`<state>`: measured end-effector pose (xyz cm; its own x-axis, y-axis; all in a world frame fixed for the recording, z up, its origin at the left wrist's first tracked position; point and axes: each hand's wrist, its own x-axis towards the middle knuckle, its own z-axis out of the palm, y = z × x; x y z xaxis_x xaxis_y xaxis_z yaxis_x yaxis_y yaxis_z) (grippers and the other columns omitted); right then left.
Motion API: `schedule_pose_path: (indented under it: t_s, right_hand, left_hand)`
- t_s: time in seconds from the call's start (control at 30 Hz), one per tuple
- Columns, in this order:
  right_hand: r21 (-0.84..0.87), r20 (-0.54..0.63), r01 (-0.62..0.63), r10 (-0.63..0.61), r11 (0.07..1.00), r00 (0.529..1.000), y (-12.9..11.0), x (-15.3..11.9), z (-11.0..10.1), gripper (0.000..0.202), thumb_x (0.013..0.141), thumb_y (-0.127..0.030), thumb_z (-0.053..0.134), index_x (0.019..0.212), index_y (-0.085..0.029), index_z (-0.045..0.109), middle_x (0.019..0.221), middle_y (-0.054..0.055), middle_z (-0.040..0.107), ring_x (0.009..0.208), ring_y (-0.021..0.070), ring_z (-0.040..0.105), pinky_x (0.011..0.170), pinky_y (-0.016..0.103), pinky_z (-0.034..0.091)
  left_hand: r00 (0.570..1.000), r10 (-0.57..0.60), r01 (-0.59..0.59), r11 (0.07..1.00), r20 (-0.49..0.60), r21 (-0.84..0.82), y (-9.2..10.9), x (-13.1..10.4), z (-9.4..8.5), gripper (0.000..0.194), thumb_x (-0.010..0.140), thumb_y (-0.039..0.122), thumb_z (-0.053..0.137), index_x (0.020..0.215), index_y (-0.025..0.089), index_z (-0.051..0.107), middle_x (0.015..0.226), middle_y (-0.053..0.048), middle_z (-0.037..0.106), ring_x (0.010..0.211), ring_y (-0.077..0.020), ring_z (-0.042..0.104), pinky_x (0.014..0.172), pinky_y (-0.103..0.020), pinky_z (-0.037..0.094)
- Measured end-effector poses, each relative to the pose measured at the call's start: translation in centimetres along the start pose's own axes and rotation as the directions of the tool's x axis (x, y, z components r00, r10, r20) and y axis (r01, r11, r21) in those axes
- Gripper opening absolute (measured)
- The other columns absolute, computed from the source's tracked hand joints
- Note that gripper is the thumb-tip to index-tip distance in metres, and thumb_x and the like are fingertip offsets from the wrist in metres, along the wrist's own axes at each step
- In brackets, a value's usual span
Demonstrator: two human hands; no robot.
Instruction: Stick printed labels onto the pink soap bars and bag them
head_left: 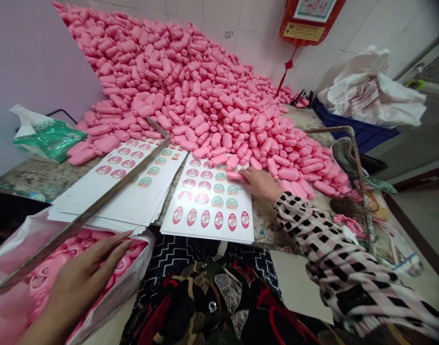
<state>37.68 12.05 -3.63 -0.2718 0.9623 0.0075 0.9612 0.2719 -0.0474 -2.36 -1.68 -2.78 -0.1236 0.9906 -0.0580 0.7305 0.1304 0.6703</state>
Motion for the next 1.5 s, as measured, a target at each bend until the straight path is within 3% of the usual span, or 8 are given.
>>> schedule_pose_path:
  t_s: [0.13, 0.3, 0.47, 0.6, 0.77, 0.97, 1.23, 1.5]
  right_hand:
    - [0.227, -0.007, 0.026, -0.025, 0.973, 1.0, -1.2, -3.5, -1.0, 0.032, 0.085, -0.03, 0.05, 0.115, -0.022, 0.058, 0.104, 0.007, 0.064, 0.089, 0.0216, 0.059, 0.068, 0.029, 0.041]
    - [0.53, 0.087, 0.125, -0.2, 0.839, 0.976, -5.5, -9.6, -2.4, 0.029, 0.084, -0.027, 0.052, 0.111, -0.025, 0.061, 0.093, 0.003, 0.065, 0.081, 0.0169, 0.059, 0.071, 0.029, 0.043]
    - [0.769, 0.09, 0.071, -0.218, 0.635, 0.972, -7.7, -13.4, -2.6, 0.025, 0.08, -0.028, 0.06, 0.104, -0.026, 0.063, 0.091, 0.0, 0.064, 0.082, 0.0153, 0.058, 0.075, 0.028, 0.044]
    - [0.841, 0.091, -0.12, 0.081, 0.527, 0.993, -5.6, -14.1, -0.2, 0.03, 0.087, -0.039, 0.05, 0.112, -0.025, 0.06, 0.099, 0.004, 0.063, 0.086, 0.0161, 0.059, 0.074, 0.029, 0.046]
    - [0.592, -0.049, -0.274, 0.373, 0.758, 0.927, -3.5, -13.4, 2.8, 0.025, 0.088, -0.038, 0.046, 0.09, -0.024, 0.066, 0.087, 0.003, 0.064, 0.083, 0.0181, 0.059, 0.075, 0.031, 0.043]
    - [0.364, -0.116, -0.321, 0.385, 0.874, 0.916, -4.4, -12.3, 2.9, 0.022, 0.09, -0.034, 0.043, 0.087, -0.025, 0.063, 0.088, 0.002, 0.064, 0.08, 0.0168, 0.058, 0.066, 0.028, 0.038]
    - [0.254, -0.088, -0.276, 0.306, 0.927, 0.948, -3.6, -11.5, 2.4, 0.019, 0.089, -0.033, 0.046, 0.084, -0.024, 0.063, 0.086, 0.001, 0.063, 0.077, 0.0151, 0.057, 0.061, 0.026, 0.034]
    - [0.325, -0.038, -0.155, 0.177, 0.933, 0.984, -2.1, -11.0, 2.1, 0.018, 0.088, -0.032, 0.048, 0.085, -0.024, 0.064, 0.087, 0.0, 0.063, 0.078, 0.0135, 0.058, 0.065, 0.025, 0.037]
  left_hand:
    - [0.948, 0.278, -0.273, 0.961, 0.158, -0.05, 4.1, 1.0, 4.1, 0.035, 0.082, 0.047, 0.051, 0.104, 0.025, 0.066, 0.106, -0.004, 0.068, 0.099, -0.0236, 0.062, 0.088, -0.034, 0.047]
    - [0.685, 0.635, -0.661, 0.747, 0.356, -0.061, 9.7, 1.0, 8.6, 0.048, 0.084, 0.037, 0.052, 0.13, 0.023, 0.048, 0.131, -0.008, 0.053, 0.12, -0.0248, 0.046, 0.103, -0.044, 0.033]
    - [0.525, 0.601, -0.525, 0.786, 0.602, -0.327, 12.7, 0.2, 11.0, 0.038, 0.081, 0.029, 0.054, 0.12, 0.026, 0.054, 0.109, -0.004, 0.065, 0.094, -0.0222, 0.06, 0.083, -0.035, 0.044]
    - [0.559, 0.528, -0.424, 0.845, 0.639, -0.327, 12.7, 0.3, 11.4, 0.025, 0.078, 0.033, 0.058, 0.102, 0.026, 0.059, 0.091, 0.001, 0.067, 0.08, -0.0204, 0.06, 0.07, -0.03, 0.043]
    - [0.613, 0.566, -0.613, 0.781, 0.551, -0.12, 12.6, 0.5, 12.2, 0.013, 0.085, 0.029, 0.046, 0.084, 0.021, 0.056, 0.081, -0.002, 0.061, 0.074, -0.0186, 0.055, 0.067, -0.031, 0.041]
    - [0.527, 0.659, -0.804, 0.591, 0.537, 0.064, 13.1, 0.6, 14.0, 0.032, 0.084, 0.021, 0.045, 0.114, 0.019, 0.056, 0.121, -0.012, 0.054, 0.094, -0.0244, 0.057, 0.082, -0.041, 0.045]
    - [0.542, 0.578, -0.818, 0.53, 0.609, 0.225, 13.2, 0.3, 15.4, 0.052, 0.08, 0.026, 0.052, 0.132, 0.024, 0.045, 0.139, -0.015, 0.041, 0.094, -0.0276, 0.057, 0.078, -0.042, 0.045]
    - [0.527, 0.593, -0.834, 0.498, 0.609, 0.236, 12.9, 0.3, 15.5, 0.049, 0.083, 0.026, 0.047, 0.132, 0.029, 0.045, 0.141, -0.014, 0.039, 0.092, -0.0289, 0.057, 0.076, -0.043, 0.045]
